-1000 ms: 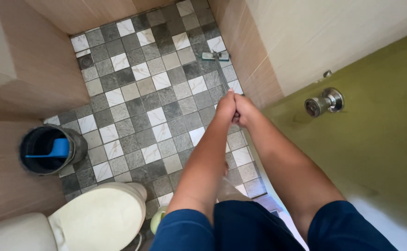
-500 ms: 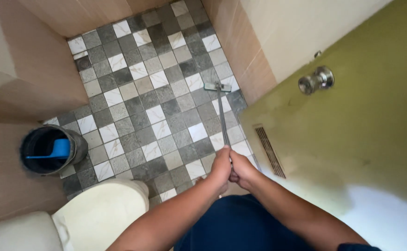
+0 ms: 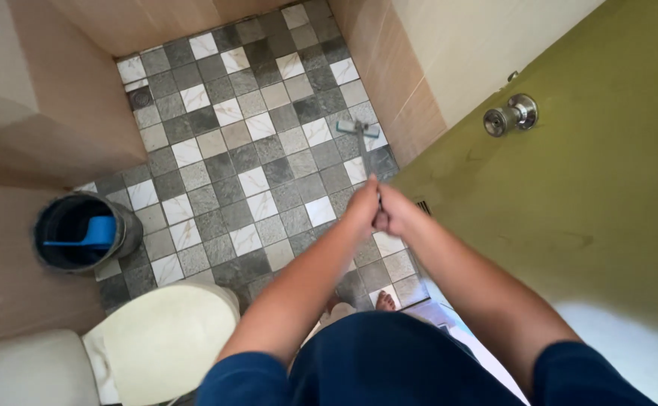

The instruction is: The person wipes the bathroom floor using a floor squeegee.

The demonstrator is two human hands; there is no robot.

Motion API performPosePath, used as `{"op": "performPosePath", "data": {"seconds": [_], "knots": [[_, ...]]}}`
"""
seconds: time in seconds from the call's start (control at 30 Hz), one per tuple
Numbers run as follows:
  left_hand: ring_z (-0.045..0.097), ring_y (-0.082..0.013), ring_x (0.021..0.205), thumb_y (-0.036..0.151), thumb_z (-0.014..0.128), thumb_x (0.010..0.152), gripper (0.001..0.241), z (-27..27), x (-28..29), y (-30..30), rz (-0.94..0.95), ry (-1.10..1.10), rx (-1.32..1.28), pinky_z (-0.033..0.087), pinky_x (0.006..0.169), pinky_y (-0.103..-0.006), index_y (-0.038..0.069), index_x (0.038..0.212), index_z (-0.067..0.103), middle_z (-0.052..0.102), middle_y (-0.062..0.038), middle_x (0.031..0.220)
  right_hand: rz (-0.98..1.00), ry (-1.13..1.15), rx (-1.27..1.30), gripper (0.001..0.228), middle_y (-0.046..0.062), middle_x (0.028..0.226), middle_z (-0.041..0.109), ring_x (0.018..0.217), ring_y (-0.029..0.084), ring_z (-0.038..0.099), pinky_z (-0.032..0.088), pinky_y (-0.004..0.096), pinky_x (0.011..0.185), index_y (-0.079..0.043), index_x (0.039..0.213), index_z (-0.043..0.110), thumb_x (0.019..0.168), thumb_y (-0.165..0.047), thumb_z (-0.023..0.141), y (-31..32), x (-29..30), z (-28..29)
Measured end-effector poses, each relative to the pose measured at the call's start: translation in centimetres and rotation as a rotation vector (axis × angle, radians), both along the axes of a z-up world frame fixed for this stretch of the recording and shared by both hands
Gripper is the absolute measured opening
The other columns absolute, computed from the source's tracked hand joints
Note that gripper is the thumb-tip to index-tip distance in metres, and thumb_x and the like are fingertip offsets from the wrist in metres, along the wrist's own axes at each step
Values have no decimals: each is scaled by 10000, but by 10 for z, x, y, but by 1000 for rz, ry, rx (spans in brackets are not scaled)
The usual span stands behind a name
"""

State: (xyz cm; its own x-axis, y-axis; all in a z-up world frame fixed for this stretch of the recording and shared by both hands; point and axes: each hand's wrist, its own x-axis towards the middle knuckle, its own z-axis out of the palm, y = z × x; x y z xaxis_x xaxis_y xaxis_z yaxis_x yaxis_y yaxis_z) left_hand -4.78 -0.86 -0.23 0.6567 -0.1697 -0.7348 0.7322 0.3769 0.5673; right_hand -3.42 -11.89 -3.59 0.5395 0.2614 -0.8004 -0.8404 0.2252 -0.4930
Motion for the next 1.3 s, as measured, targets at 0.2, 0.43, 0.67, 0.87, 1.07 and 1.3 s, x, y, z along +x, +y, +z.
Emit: {"op": "performPosePath", "data": {"seconds": [0.2, 0.43, 0.67, 0.87, 1.07, 1.3], "knots": [[578, -253, 493, 566, 448, 1009, 575, 4, 78, -11, 41, 24, 137, 464, 415, -419, 37, 947, 664, 644, -129, 697, 67, 50, -124, 461, -42, 498, 404, 338, 121, 290, 223, 290, 328, -222, 689, 499, 989, -569, 458, 13, 73, 41], [503, -251, 457, 550, 493, 1024, 547, 3, 48, -23, 162, 56, 94, 388, 389, -401, 36, 882, 613, 562, -119, 639, 66, 104, -95, 498, -46, 509, 400, 364, 126, 300, 189, 286, 350, -226, 637, 474, 992, -573, 513, -1, 56, 32], [604, -239, 619, 495, 424, 1046, 533, 5, -83, -54, 257, -45, 93, 504, 517, -405, 12, 977, 642, 650, -145, 802, 124, -4, -36, 376, 36, 827, 691, 670, 204, 666, 566, 381, 561, -155, 1013, 620, 1027, -489, 449, -30, -72, 41], [597, -245, 718, 484, 420, 1030, 425, 87, -185, -80, 275, 107, 38, 492, 595, -418, 130, 1219, 558, 625, -97, 959, 157, 114, -31, 318, -5, 703, 588, 507, 156, 539, 426, 329, 421, -185, 1017, 608, 1016, -477, 480, -74, -175, 83], [603, -229, 635, 456, 433, 1031, 436, 37, -176, -101, 397, 2, 94, 508, 495, -395, 54, 1098, 587, 610, -116, 841, 189, 89, -96, 339, 13, 651, 558, 452, 134, 459, 363, 306, 410, -129, 960, 590, 1035, -436, 468, -74, -156, 85], [596, -249, 585, 496, 411, 1053, 513, 13, -65, -69, 379, -52, 50, 508, 483, -424, 25, 1030, 613, 635, -128, 786, 314, -42, -61, 353, -15, 651, 611, 462, 134, 526, 416, 301, 404, -194, 848, 589, 1042, -456, 455, -50, -44, 44]]}}
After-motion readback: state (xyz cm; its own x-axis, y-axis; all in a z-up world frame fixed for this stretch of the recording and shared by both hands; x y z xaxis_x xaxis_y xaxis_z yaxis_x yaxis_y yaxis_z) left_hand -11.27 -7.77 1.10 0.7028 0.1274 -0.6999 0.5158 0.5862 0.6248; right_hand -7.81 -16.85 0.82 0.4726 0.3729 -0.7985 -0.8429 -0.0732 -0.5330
